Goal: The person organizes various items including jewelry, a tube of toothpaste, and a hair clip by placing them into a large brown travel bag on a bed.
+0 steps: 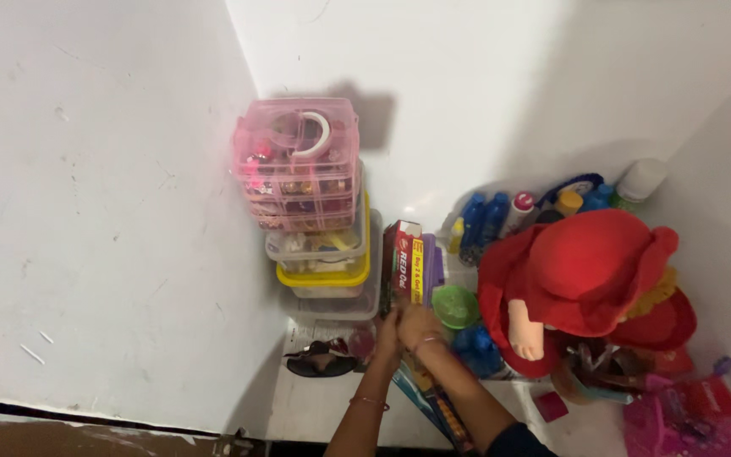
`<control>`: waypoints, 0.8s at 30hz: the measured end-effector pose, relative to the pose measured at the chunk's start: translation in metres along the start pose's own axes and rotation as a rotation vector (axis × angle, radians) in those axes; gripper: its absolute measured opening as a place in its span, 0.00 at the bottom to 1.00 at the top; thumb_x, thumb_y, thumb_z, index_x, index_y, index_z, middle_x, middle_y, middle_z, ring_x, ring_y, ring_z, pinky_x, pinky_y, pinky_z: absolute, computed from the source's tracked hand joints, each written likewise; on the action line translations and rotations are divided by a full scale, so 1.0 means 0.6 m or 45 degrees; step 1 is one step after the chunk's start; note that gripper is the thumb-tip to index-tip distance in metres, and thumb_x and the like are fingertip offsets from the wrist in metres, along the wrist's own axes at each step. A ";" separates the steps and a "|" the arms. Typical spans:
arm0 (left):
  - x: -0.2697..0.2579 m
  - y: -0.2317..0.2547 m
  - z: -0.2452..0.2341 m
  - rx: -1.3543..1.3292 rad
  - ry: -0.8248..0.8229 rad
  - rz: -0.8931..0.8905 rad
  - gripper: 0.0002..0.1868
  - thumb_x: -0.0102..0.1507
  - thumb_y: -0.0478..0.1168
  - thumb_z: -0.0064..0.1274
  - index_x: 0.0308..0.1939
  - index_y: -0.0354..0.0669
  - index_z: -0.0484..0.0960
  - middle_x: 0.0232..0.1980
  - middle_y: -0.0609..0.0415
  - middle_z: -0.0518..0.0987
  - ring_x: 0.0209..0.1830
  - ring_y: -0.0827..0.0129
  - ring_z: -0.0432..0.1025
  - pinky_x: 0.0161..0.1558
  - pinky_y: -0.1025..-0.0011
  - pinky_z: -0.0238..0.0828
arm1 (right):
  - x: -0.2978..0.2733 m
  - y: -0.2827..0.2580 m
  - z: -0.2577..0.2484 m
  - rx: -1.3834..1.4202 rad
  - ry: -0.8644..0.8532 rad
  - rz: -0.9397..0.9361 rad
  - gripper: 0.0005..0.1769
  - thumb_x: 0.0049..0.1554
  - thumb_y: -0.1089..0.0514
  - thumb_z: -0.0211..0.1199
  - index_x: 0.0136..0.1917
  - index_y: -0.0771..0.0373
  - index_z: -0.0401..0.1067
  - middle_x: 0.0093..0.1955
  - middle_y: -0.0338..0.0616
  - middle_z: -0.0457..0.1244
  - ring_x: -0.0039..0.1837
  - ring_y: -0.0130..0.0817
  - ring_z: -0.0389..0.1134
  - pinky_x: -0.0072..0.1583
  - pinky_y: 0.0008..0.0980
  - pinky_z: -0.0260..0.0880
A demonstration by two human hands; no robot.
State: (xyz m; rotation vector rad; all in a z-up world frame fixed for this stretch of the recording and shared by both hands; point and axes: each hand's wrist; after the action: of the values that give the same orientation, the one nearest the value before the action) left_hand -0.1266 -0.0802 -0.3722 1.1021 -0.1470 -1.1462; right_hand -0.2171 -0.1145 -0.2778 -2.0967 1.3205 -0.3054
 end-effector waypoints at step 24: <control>-0.158 0.014 -0.019 0.590 -0.343 0.480 0.38 0.61 0.39 0.60 0.75 0.41 0.64 0.54 0.46 0.80 0.46 0.72 0.77 0.45 0.76 0.76 | -0.070 0.045 -0.109 0.870 -0.005 -0.505 0.25 0.61 0.49 0.62 0.68 0.57 0.70 0.63 0.42 0.65 0.64 0.28 0.66 0.62 0.28 0.67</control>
State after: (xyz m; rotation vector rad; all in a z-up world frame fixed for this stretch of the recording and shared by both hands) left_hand -0.1581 0.0007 -0.3322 1.2494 -0.8308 -0.9326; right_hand -0.2892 -0.1114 -0.2388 -1.7306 0.6425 -0.7946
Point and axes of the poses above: each hand's wrist, its own x-axis towards the middle knuckle, its own z-axis out of the palm, y = z × x
